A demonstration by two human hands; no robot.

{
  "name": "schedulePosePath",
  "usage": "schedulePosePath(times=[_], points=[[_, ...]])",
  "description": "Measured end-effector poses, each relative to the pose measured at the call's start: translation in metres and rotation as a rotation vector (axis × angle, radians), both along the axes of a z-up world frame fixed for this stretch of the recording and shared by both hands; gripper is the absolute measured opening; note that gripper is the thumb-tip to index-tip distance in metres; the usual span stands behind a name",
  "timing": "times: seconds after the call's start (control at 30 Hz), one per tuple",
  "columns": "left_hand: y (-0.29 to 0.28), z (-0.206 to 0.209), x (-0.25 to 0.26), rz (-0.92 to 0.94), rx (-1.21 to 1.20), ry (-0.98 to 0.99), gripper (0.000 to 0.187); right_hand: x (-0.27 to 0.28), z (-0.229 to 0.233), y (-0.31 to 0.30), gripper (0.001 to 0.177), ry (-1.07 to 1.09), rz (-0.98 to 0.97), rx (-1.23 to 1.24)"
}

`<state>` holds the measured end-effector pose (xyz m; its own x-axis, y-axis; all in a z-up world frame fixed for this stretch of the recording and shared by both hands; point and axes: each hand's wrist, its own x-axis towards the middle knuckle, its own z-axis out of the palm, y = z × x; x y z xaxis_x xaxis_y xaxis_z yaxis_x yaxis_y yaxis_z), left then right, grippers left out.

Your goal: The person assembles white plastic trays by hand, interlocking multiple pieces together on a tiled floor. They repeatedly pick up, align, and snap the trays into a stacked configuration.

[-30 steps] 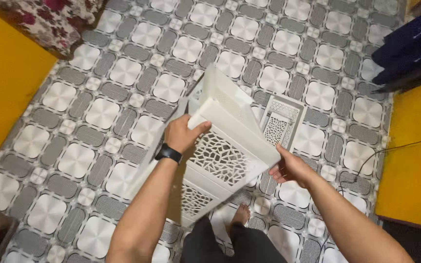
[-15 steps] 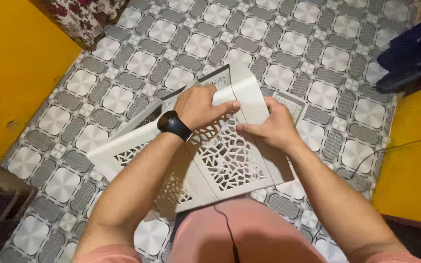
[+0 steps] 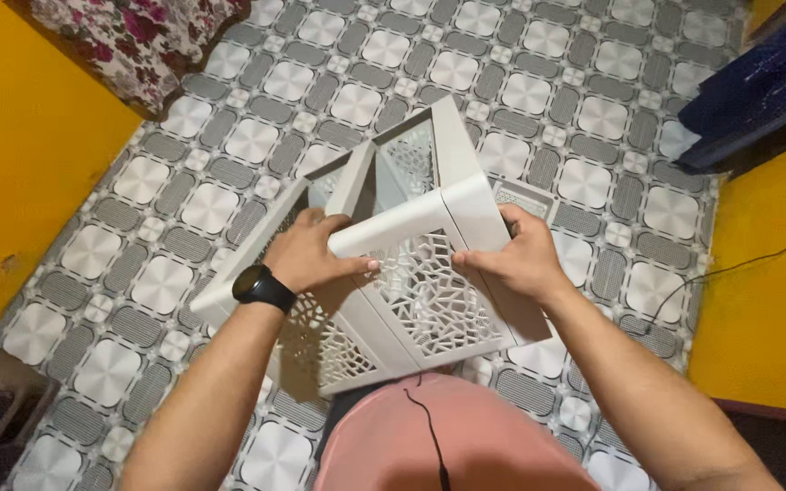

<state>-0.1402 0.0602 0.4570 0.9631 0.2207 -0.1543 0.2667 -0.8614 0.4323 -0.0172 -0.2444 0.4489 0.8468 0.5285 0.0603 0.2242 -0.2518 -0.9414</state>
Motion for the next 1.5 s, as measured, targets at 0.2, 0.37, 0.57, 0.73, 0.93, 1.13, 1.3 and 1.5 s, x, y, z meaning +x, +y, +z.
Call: schedulePosePath(times=[0.2,0.37,0.57,0.73,0.93,1.13,1.3,1.5], points=[[-0.009,-0.009,-0.003,-0.024,0.174,-0.184,0.087,0.005,-0.013,-0.006,0.051,-0.008,-0.01,-0.012],[-0.003,-0.003,0.013,-0.212,0.233,-0.316,0.076,0.0,-0.021,-0.001,0.048,-0.009,0.007,0.036],[0.008,0.0,0.018,-0.223,0.005,-0.164,0.071,-0.022,-0.029,0.019,0.055,0.0,-0.054,0.041],[0.025,-0.006,0.022,-0.27,-0.031,-0.148,0.072,-0.031,-0.014,0.036,0.083,-0.229,-0.142,-0.145],[0.022,-0.016,0.021,-0.324,-0.046,-0.055,0.074,-0.02,0.016,0.049,0.067,-0.767,0.031,-0.694],[0.018,-0.024,0.026,-0.308,0.03,-0.027,0.079,0.009,0.015,0.062,0.069,-0.049,0.153,-0.683],[0.017,-0.029,0.039,-0.248,0.032,0.015,0.081,0.024,-0.011,0.061,0.06,0.299,0.132,-0.234],[0.002,-0.039,0.043,-0.244,0.021,0.027,0.078,0.019,-0.054,0.041,0.047,0.017,0.149,-0.047]])
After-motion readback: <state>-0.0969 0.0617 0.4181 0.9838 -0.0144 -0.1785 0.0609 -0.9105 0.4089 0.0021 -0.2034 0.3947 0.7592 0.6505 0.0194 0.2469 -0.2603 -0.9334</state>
